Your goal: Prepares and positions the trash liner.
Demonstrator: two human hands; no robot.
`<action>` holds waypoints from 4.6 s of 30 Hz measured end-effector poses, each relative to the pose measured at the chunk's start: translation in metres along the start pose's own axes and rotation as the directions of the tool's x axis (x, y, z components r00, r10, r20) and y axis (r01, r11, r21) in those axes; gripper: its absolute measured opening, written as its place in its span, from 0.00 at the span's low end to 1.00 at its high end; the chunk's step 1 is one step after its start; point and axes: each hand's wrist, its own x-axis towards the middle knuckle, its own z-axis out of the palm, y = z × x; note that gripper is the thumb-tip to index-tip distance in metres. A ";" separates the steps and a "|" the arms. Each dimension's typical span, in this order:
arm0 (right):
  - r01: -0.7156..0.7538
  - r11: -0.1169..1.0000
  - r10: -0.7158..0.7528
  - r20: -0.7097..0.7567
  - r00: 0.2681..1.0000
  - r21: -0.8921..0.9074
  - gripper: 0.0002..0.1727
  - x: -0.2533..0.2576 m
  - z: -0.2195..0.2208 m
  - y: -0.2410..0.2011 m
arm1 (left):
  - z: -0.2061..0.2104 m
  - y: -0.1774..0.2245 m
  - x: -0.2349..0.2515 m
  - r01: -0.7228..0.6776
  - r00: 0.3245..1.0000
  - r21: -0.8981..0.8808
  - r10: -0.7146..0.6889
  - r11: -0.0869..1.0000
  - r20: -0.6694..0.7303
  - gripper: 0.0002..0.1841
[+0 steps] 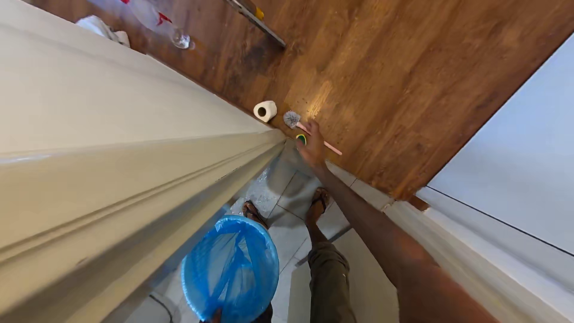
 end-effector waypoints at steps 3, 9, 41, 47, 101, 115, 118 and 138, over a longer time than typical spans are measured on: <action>-0.099 0.991 0.103 0.050 0.993 -0.088 0.33 -0.097 -0.073 0.066 | -0.007 0.002 -0.003 -0.040 0.999 0.058 0.038 0.997 0.032 0.23; -0.423 0.882 0.423 -0.046 0.905 -0.207 0.21 -0.271 -0.157 0.111 | -0.007 0.011 -0.018 -0.174 0.980 0.165 0.155 0.971 0.122 0.21; 0.006 0.970 0.077 -0.334 0.939 0.242 0.17 -0.506 -0.174 -0.256 | -0.168 0.189 -0.112 -0.777 0.150 -0.294 0.617 0.557 0.772 0.14; -0.078 0.986 0.132 -0.397 0.908 0.150 0.16 -0.503 -0.161 -0.249 | -0.154 0.188 -0.104 -0.697 0.150 -0.321 0.568 0.641 0.809 0.09; -0.213 0.977 0.210 -0.350 0.913 0.031 0.21 -0.582 -0.207 -0.268 | -0.099 0.233 -0.047 -0.085 -0.156 -0.183 0.168 0.979 0.973 0.19; -0.327 0.944 0.298 -0.501 0.812 0.030 0.21 -0.552 -0.116 -0.220 | -0.067 0.181 -0.172 -0.698 -0.672 -0.604 0.060 -0.385 0.739 0.23; -0.469 0.879 0.427 -0.578 0.696 0.085 0.16 -0.541 -0.114 -0.212 | -0.071 0.127 -0.166 -0.522 -0.808 -0.810 -0.149 -0.268 0.570 0.23; -0.763 0.434 0.872 -0.437 0.221 0.479 0.27 -0.267 -0.142 0.119 | 0.161 0.060 -0.109 -0.976 0.220 0.219 -0.031 -0.020 0.975 0.16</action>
